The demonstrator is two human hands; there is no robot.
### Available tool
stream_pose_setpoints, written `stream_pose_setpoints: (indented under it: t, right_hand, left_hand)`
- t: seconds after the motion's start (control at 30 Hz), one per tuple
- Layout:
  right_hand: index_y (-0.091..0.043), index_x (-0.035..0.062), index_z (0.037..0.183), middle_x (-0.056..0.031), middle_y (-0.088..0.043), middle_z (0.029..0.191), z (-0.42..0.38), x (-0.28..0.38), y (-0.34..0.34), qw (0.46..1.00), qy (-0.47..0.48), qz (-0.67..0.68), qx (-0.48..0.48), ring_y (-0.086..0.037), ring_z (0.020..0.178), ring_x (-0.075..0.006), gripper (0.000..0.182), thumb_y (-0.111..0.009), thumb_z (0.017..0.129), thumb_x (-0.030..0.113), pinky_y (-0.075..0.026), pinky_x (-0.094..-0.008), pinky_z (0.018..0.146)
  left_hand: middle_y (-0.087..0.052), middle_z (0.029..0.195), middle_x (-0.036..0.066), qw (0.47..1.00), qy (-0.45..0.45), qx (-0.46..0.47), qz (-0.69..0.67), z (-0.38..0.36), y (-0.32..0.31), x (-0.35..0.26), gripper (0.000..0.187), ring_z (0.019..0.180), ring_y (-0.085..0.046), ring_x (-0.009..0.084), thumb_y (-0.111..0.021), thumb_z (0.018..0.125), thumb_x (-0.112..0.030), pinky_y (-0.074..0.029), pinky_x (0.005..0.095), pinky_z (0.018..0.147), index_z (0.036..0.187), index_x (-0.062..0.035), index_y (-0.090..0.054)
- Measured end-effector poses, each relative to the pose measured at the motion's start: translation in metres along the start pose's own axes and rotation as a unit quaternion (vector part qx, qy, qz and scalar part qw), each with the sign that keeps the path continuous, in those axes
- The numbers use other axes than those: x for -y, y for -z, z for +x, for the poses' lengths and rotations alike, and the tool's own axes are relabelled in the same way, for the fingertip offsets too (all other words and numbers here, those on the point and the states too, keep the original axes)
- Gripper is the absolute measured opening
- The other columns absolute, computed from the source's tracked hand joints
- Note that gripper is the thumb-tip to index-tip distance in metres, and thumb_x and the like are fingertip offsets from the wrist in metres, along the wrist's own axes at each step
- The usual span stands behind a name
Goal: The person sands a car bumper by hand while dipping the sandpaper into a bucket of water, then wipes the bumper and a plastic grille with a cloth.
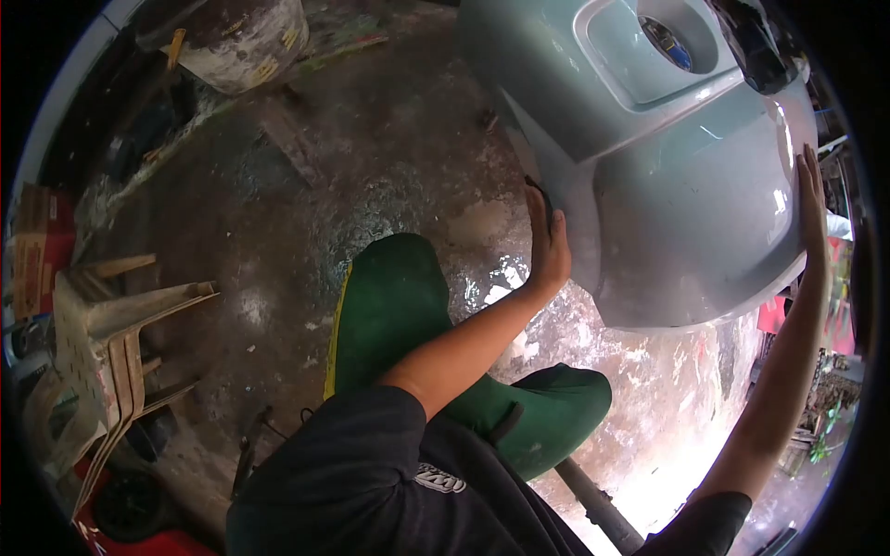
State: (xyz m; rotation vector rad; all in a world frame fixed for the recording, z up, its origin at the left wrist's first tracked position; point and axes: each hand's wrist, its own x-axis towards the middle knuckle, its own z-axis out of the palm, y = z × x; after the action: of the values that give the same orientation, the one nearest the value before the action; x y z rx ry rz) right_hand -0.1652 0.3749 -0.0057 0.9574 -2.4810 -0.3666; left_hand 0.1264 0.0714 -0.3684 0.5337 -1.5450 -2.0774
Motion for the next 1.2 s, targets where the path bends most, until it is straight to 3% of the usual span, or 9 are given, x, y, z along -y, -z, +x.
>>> stream_pose_setpoints:
  t: [0.17,0.23,0.33,0.57,0.7,0.8,0.97,1.1,1.2]
  right_hand:
    - [-0.041,0.0167,0.152,-0.0101,-0.027,0.163,-0.001,-0.004,0.0,0.998,0.064,-0.017,-0.02,-0.023,0.151,-0.0274,0.048,-0.037,0.104,0.022,-0.018,-0.0387,0.124]
    - [-0.04,0.0168,0.153,-0.0102,-0.027,0.163,-0.003,-0.004,0.0,0.995,0.089,-0.047,-0.027,-0.023,0.151,-0.0276,0.048,-0.037,0.104,0.022,-0.018,-0.0387,0.124]
    - [-0.038,0.0172,0.153,-0.0102,-0.027,0.163,-0.003,0.0,0.0,0.996,0.076,-0.045,-0.021,-0.023,0.151,-0.0279,0.049,-0.036,0.105,0.023,-0.018,-0.0384,0.124]
    - [-0.039,0.0183,0.153,-0.0091,-0.027,0.163,0.0,0.001,0.001,0.999,-0.009,0.044,0.009,-0.022,0.152,-0.027,0.048,-0.036,0.106,0.023,-0.018,-0.0383,0.124]
    - [-0.038,0.0181,0.153,-0.0085,-0.027,0.163,0.002,0.013,0.009,0.994,-0.052,0.09,0.018,-0.022,0.151,-0.028,0.049,-0.039,0.104,0.019,-0.019,-0.0384,0.124]
    - [-0.038,0.0183,0.154,-0.0085,-0.027,0.163,-0.003,0.0,0.006,0.999,0.05,0.015,-0.005,-0.022,0.151,-0.028,0.05,-0.039,0.104,0.018,-0.019,-0.0387,0.124]
    - [-0.038,0.0181,0.154,-0.0086,-0.027,0.163,0.0,0.0,0.003,0.998,0.052,-0.037,-0.005,-0.022,0.151,-0.028,0.05,-0.039,0.104,0.018,-0.02,-0.0391,0.124]
    - [-0.039,0.0183,0.153,-0.0087,-0.027,0.163,0.003,0.015,0.007,0.993,-0.069,0.1,0.007,-0.022,0.151,-0.0282,0.049,-0.038,0.104,0.019,-0.02,-0.0394,0.124]
    - [-0.039,0.0187,0.153,-0.0086,-0.027,0.163,0.001,0.019,0.013,0.995,-0.047,0.091,0.014,-0.023,0.151,-0.0287,0.049,-0.038,0.105,0.02,-0.02,-0.0394,0.123]
  left_hand:
    - [0.005,0.163,0.028,0.987,-0.138,-0.051,0.063,0.105,0.027,-0.038,0.071,0.153,0.005,0.0403,-0.028,0.109,-0.039,-0.002,0.0478,0.124,0.155,0.0075,-0.002]
    - [0.004,0.163,0.029,0.99,-0.126,-0.065,0.015,0.141,0.04,-0.075,0.069,0.152,0.005,0.0415,-0.03,0.109,-0.035,-0.002,0.0483,0.124,0.155,0.0081,-0.002]
    - [0.008,0.164,0.026,0.991,-0.111,-0.048,0.061,0.106,0.034,-0.074,0.071,0.154,0.005,0.035,-0.028,0.109,-0.037,-0.002,0.0418,0.125,0.155,0.0079,0.002]
    - [0.01,0.163,0.028,0.986,-0.086,0.075,0.118,-0.016,0.012,-0.015,0.079,0.152,0.008,0.0408,-0.032,0.107,-0.044,-0.002,0.048,0.124,0.156,0.0052,0.007]
    - [0.007,0.163,0.028,0.987,-0.078,0.099,0.101,-0.029,0.037,-0.02,0.074,0.153,0.005,0.0398,-0.036,0.105,-0.027,-0.003,0.0452,0.124,0.156,0.0047,0.007]
    - [0.002,0.164,0.028,0.997,-0.057,0.037,0.045,-0.01,0.057,-0.059,0.08,0.153,-0.001,0.04,-0.039,0.092,-0.001,-0.007,0.0413,0.124,0.157,0.0015,0.007]
    - [-0.007,0.163,0.029,0.937,-0.145,0.007,0.318,0.065,0.084,-0.065,0.081,0.15,-0.006,0.0479,-0.044,0.087,0.005,-0.014,0.049,0.124,0.157,0.002,-0.005]
    - [-0.012,0.162,0.029,0.917,-0.188,0.042,0.349,0.083,0.079,-0.057,0.078,0.149,-0.009,0.0512,-0.05,0.085,0.005,-0.02,0.0525,0.122,0.155,0.0065,-0.014]
    - [-0.015,0.161,0.028,0.911,-0.187,0.047,0.364,0.067,0.073,-0.056,0.08,0.149,-0.01,0.0506,-0.051,0.085,0.004,-0.021,0.0532,0.121,0.155,0.0062,-0.013]
